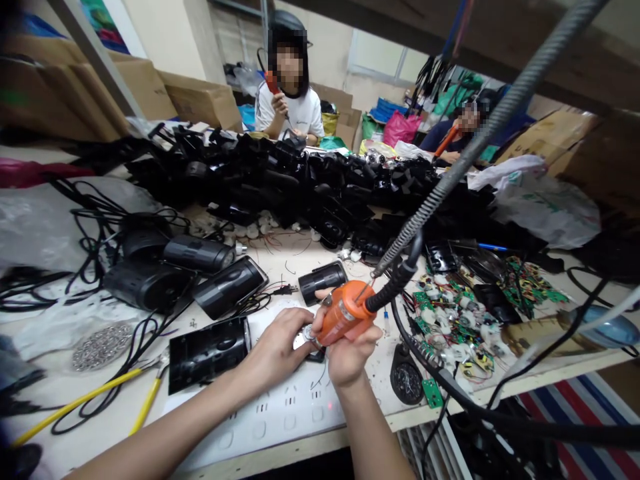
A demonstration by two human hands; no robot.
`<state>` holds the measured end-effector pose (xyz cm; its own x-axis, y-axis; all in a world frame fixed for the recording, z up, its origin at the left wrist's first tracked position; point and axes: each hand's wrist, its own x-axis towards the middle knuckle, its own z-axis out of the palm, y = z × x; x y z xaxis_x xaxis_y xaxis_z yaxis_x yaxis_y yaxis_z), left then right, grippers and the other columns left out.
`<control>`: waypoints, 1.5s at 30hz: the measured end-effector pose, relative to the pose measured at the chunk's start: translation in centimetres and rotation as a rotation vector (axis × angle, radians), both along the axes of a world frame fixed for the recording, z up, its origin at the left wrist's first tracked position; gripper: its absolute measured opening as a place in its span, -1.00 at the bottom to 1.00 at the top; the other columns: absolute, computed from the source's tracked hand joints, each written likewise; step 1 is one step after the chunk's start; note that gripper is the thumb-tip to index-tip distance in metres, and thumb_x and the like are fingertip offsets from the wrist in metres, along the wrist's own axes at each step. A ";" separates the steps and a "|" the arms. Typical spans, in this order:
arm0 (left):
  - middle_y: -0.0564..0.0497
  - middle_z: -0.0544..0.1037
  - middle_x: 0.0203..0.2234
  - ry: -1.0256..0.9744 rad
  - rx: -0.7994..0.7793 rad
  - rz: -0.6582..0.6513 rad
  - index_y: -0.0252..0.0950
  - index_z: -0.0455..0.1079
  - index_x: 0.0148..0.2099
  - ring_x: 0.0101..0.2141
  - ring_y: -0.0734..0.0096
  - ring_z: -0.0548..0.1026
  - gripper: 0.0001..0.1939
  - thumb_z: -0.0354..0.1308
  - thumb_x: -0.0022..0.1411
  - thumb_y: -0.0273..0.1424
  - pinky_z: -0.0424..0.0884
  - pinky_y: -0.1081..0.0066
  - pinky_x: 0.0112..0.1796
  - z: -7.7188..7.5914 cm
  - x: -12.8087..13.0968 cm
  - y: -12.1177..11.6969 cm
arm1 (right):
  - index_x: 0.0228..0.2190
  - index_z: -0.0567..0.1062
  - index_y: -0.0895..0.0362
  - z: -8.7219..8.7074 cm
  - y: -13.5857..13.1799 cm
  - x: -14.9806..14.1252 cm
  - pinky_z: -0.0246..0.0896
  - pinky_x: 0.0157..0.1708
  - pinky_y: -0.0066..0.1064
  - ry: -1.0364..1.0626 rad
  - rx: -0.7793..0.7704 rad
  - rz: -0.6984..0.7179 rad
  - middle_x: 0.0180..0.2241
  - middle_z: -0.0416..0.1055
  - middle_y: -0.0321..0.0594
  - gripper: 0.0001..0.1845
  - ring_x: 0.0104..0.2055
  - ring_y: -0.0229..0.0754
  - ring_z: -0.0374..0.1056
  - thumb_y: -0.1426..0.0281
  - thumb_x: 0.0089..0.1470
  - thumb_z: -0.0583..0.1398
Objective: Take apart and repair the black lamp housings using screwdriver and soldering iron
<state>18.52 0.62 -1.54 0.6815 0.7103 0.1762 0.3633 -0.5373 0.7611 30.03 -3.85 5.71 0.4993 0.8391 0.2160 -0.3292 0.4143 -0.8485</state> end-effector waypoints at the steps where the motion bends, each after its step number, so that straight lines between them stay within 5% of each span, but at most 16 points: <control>1: -0.07 0.50 -0.23 0.003 -0.005 0.009 -0.28 0.38 -0.17 -0.13 0.16 0.42 -0.83 0.21 0.15 -0.50 0.37 0.21 -0.11 0.1 0.1 0.0 | -0.43 0.59 0.15 0.0 0.0 0.0 0.09 -0.73 -0.40 -0.003 -0.001 0.020 -0.72 0.38 -0.24 -0.25 -0.74 -0.20 0.20 -0.29 -0.21 0.15; 9: 0.01 0.45 -0.38 0.049 -0.078 0.096 -0.27 0.35 -0.36 -0.23 0.19 0.42 -0.81 0.31 0.01 -0.55 0.33 0.30 -0.23 0.9 0.8 -0.1 | -0.39 0.53 0.14 -0.1 0.0 0.2 0.05 -0.74 -0.41 -0.054 -0.032 0.133 -0.71 0.33 -0.28 -0.24 -0.72 -0.22 0.17 -0.31 -0.14 0.10; 19: 0.03 0.44 -0.40 0.058 -0.059 0.119 -0.25 0.35 -0.36 -0.23 0.18 0.42 -0.82 0.29 -0.01 -0.52 0.33 0.30 -0.25 0.6 0.9 0.0 | -0.35 0.52 0.13 0.0 0.2 0.1 0.05 -0.72 -0.40 -0.056 -0.008 0.158 -0.72 0.27 -0.32 -0.23 -0.71 -0.21 0.17 -0.33 -0.15 0.09; 29: 0.04 0.43 -0.42 0.059 -0.025 0.148 -0.24 0.31 -0.37 -0.24 0.18 0.40 -0.81 0.29 0.00 -0.48 0.31 0.28 -0.24 0.4 0.9 -0.3 | -0.35 0.53 0.16 0.0 0.3 -0.3 -0.01 -0.75 -0.45 -0.068 0.009 0.082 -0.73 0.22 -0.34 -0.18 -0.73 -0.26 0.09 -0.35 -0.15 0.07; 38: 0.06 0.43 -0.43 0.041 -0.043 0.179 -0.24 0.30 -0.39 -0.27 0.23 0.40 -0.81 0.29 -0.02 -0.50 0.31 0.31 -0.27 0.5 1.3 -0.1 | -0.32 0.55 0.14 1.9 -0.6 0.1 0.19 -0.69 -0.34 -0.088 0.020 0.104 -0.69 0.26 -0.29 -0.22 -0.65 -0.15 0.25 -0.31 -0.12 0.07; 45: -0.01 0.47 -0.28 0.022 -0.088 0.200 -0.25 0.31 -0.22 -0.21 0.18 0.44 -0.72 0.25 -0.01 -0.52 0.36 0.25 -0.23 0.5 0.8 -0.2 | -0.43 0.53 0.11 2.2 0.8 -1.3 0.34 -0.53 -0.16 -0.070 0.059 0.175 -0.73 0.25 -0.31 -0.23 -0.61 -0.08 0.29 -0.34 -0.12 0.03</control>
